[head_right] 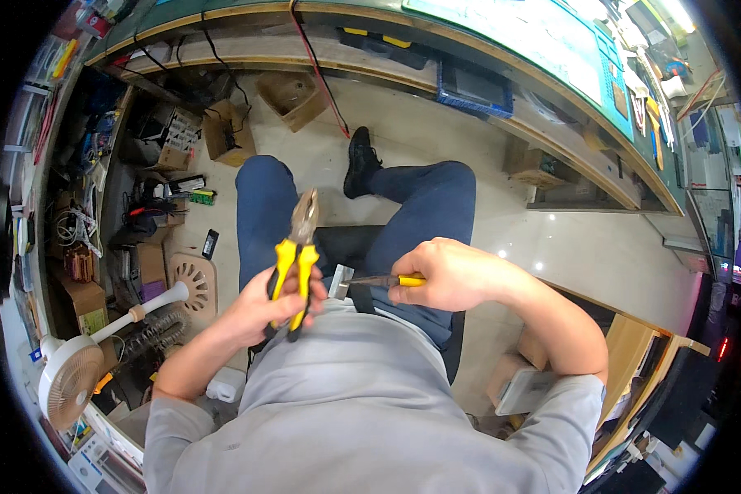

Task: The person works at a cluttered electronics workbench, using pliers and a utility knife to manipulate small components and wires. They adjust the overhead light, cut a wire, and handle a small orange cylindrical object.

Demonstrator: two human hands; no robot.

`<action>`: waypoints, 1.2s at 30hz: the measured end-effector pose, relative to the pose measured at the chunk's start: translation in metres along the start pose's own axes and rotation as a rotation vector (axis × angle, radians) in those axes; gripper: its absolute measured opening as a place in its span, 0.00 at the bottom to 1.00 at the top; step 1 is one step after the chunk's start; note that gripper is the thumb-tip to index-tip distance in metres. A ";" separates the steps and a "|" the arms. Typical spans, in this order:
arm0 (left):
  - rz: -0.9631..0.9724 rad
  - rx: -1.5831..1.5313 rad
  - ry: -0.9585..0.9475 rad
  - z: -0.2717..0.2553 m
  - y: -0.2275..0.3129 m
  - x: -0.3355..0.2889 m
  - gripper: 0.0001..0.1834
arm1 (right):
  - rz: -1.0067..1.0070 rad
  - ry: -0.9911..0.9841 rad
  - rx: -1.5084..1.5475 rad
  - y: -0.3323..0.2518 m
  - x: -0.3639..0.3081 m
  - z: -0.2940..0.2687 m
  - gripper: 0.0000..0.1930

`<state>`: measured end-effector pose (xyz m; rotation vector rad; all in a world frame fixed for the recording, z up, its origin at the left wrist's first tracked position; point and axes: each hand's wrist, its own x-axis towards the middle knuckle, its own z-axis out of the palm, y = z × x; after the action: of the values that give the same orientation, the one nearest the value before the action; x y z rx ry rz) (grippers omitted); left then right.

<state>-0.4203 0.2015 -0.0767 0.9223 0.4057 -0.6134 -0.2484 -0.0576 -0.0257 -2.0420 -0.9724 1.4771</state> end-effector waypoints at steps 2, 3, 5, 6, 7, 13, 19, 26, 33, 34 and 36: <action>0.076 0.011 0.030 0.009 -0.002 0.013 0.30 | 0.015 -0.024 -0.041 -0.006 0.005 0.001 0.16; 0.051 -0.016 0.075 0.015 -0.001 0.016 0.29 | 0.030 -0.036 -0.057 -0.009 0.007 0.002 0.15; 0.058 0.050 0.084 0.017 -0.003 0.020 0.27 | 0.031 -0.040 -0.090 -0.010 0.009 0.004 0.15; 0.062 0.083 0.087 0.018 -0.003 0.022 0.27 | 0.018 -0.031 -0.106 -0.007 0.010 0.006 0.15; 0.043 0.076 0.087 0.018 -0.003 0.023 0.25 | 0.005 -0.022 -0.123 -0.005 0.011 0.009 0.15; 0.119 0.076 0.179 0.020 -0.007 0.021 0.25 | -0.028 0.068 -0.119 -0.002 0.015 0.020 0.14; 0.215 0.017 0.274 0.019 -0.012 0.022 0.26 | -0.066 0.108 -0.098 0.003 0.021 0.032 0.13; 0.206 -0.036 0.332 0.021 -0.011 0.023 0.25 | -0.101 0.163 -0.119 0.000 0.023 0.037 0.15; 0.223 -0.053 0.363 0.022 -0.012 0.027 0.24 | -0.079 0.183 -0.112 -0.002 0.024 0.039 0.15; 0.230 -0.058 0.363 0.022 -0.012 0.028 0.24 | -0.085 0.196 -0.113 -0.002 0.024 0.039 0.15; 0.236 -0.063 0.364 0.023 -0.012 0.028 0.25 | -0.067 0.185 -0.122 -0.003 0.024 0.039 0.15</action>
<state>-0.4055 0.1685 -0.0876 1.0062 0.6275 -0.2139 -0.2815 -0.0396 -0.0519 -2.1645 -1.0667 1.1972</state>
